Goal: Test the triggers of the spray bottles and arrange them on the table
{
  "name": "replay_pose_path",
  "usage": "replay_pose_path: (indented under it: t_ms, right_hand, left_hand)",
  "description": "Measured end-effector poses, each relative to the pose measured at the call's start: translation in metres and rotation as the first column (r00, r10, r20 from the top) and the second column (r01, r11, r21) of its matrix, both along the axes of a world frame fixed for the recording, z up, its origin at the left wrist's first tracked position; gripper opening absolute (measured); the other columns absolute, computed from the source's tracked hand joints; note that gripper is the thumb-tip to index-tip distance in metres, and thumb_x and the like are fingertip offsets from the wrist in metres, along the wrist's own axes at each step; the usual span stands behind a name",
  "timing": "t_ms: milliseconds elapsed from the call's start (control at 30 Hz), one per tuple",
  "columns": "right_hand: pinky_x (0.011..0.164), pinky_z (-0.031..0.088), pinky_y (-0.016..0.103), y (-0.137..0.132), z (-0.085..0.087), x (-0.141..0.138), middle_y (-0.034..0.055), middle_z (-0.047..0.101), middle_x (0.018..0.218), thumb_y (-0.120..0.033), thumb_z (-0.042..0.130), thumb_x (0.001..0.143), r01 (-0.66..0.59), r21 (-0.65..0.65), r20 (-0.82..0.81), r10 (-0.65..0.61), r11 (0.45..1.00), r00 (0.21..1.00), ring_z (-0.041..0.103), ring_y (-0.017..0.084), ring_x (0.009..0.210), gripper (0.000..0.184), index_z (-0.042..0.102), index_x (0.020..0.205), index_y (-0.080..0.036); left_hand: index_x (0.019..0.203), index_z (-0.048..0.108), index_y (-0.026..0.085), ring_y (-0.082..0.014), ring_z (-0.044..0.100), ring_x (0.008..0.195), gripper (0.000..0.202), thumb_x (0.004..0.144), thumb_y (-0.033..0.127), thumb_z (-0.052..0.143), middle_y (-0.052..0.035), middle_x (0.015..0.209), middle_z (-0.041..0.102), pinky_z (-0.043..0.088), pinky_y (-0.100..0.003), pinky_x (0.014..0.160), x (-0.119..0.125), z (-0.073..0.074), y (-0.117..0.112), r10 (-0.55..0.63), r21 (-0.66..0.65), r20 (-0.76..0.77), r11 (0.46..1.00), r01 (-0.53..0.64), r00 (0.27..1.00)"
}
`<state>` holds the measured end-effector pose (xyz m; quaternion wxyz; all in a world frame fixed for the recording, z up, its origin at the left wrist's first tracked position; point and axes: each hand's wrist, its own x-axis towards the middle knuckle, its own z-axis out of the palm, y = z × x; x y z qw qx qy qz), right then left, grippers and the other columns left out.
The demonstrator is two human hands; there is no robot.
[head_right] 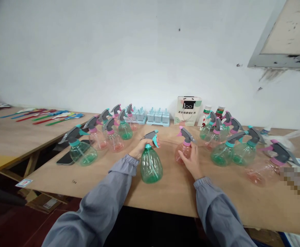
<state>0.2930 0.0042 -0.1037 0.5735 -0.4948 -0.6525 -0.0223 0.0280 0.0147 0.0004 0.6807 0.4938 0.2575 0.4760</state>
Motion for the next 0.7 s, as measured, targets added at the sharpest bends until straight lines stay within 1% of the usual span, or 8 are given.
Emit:
replay_pose_path:
  t_ms: [33, 100, 233, 300, 400, 500, 567, 700]
  right_hand:
    - [0.104, 0.050, 0.057, 0.0001, -0.0003, -0.0001, 0.0152, 0.059, 0.124, -0.064, 0.067, 0.086, 0.001, -0.004, -0.001, -0.001, 1.000, 1.000, 0.058, 0.033, 0.118, 0.069, 0.052, 0.136, -0.019]
    - [0.105, 0.050, 0.057, 0.0002, -0.0007, -0.0003, 0.0152, 0.059, 0.125, -0.065, 0.067, 0.087, 0.007, -0.001, 0.000, -0.007, 1.000, 1.000, 0.058, 0.033, 0.119, 0.069, 0.052, 0.136, -0.019]
    - [0.105, 0.050, 0.056, -0.0003, -0.0005, -0.0006, 0.0141, 0.059, 0.123, -0.066, 0.065, 0.087, 0.012, 0.001, 0.008, -0.012, 1.000, 1.000, 0.058, 0.032, 0.118, 0.069, 0.052, 0.136, -0.020]
    - [0.105, 0.050, 0.056, -0.0005, -0.0006, -0.0005, 0.0136, 0.058, 0.122, -0.067, 0.065, 0.087, 0.013, -0.006, 0.006, -0.013, 1.000, 1.000, 0.058, 0.031, 0.117, 0.069, 0.052, 0.136, -0.020]
    - [0.106, 0.049, 0.056, -0.0003, -0.0010, -0.0004, 0.0134, 0.058, 0.122, -0.067, 0.066, 0.086, 0.010, -0.012, -0.003, -0.010, 1.000, 1.000, 0.057, 0.031, 0.117, 0.070, 0.052, 0.137, -0.020]
    - [0.106, 0.049, 0.057, -0.0001, -0.0013, -0.0005, 0.0143, 0.057, 0.124, -0.067, 0.065, 0.086, 0.007, -0.019, -0.010, -0.007, 1.000, 1.000, 0.057, 0.032, 0.118, 0.071, 0.051, 0.137, -0.020]
    - [0.106, 0.049, 0.057, -0.0003, -0.0011, -0.0007, 0.0146, 0.058, 0.124, -0.068, 0.065, 0.086, 0.009, -0.018, -0.009, -0.009, 1.000, 1.000, 0.057, 0.033, 0.119, 0.071, 0.051, 0.137, -0.020]
    - [0.105, 0.050, 0.057, -0.0009, -0.0006, -0.0005, 0.0144, 0.059, 0.122, -0.068, 0.064, 0.087, 0.010, -0.009, -0.002, -0.010, 1.000, 1.000, 0.058, 0.032, 0.117, 0.070, 0.052, 0.136, -0.020]
  left_hand:
    - [0.061, 0.065, 0.015, -0.0296, 0.075, 0.094, 0.017, 0.046, 0.015, 0.057, -0.0098, 0.078, 0.076, 0.058, -0.038, 0.089, -0.0001, -0.0005, 0.0013, 0.008, -0.011, -0.008, 1.000, -0.009, 1.000]
    - [0.062, 0.066, 0.015, -0.0298, 0.075, 0.095, 0.018, 0.046, 0.015, 0.058, -0.0097, 0.079, 0.076, 0.058, -0.039, 0.090, -0.0006, -0.0005, 0.0022, 0.000, -0.004, -0.014, 1.000, 0.000, 1.000]
    - [0.074, 0.071, 0.015, -0.0293, 0.074, 0.100, 0.028, 0.048, 0.013, 0.062, -0.0079, 0.087, 0.078, 0.053, -0.042, 0.101, -0.0005, 0.0016, -0.0018, -0.036, 0.047, 0.011, 0.998, 0.035, 0.999]
    - [0.077, 0.071, 0.015, -0.0293, 0.074, 0.101, 0.030, 0.048, 0.012, 0.062, -0.0073, 0.085, 0.078, 0.052, -0.043, 0.103, 0.0005, 0.0015, -0.0028, -0.039, 0.048, 0.031, 0.998, 0.038, 0.999]
    - [0.067, 0.068, 0.014, -0.0313, 0.075, 0.100, 0.022, 0.046, 0.013, 0.060, -0.0078, 0.074, 0.075, 0.053, -0.043, 0.101, 0.0020, -0.0008, -0.0005, 0.011, 0.015, 0.029, 1.000, -0.011, 1.000]
    - [0.060, 0.065, 0.016, -0.0333, 0.075, 0.100, 0.016, 0.045, 0.015, 0.058, -0.0082, 0.068, 0.073, 0.055, -0.044, 0.098, 0.0020, -0.0026, 0.0023, 0.088, 0.035, -0.009, 0.996, -0.088, 0.996]
    - [0.066, 0.068, 0.016, -0.0334, 0.074, 0.105, 0.021, 0.047, 0.016, 0.058, -0.0084, 0.075, 0.077, 0.055, -0.045, 0.100, 0.0016, -0.0020, 0.0018, 0.091, 0.073, -0.005, 0.993, -0.090, 0.996]
    - [0.078, 0.072, 0.016, -0.0332, 0.071, 0.115, 0.030, 0.051, 0.016, 0.059, -0.0105, 0.093, 0.080, 0.052, -0.046, 0.106, 0.0022, 0.0019, -0.0025, 0.046, 0.122, 0.011, 0.991, -0.047, 0.999]
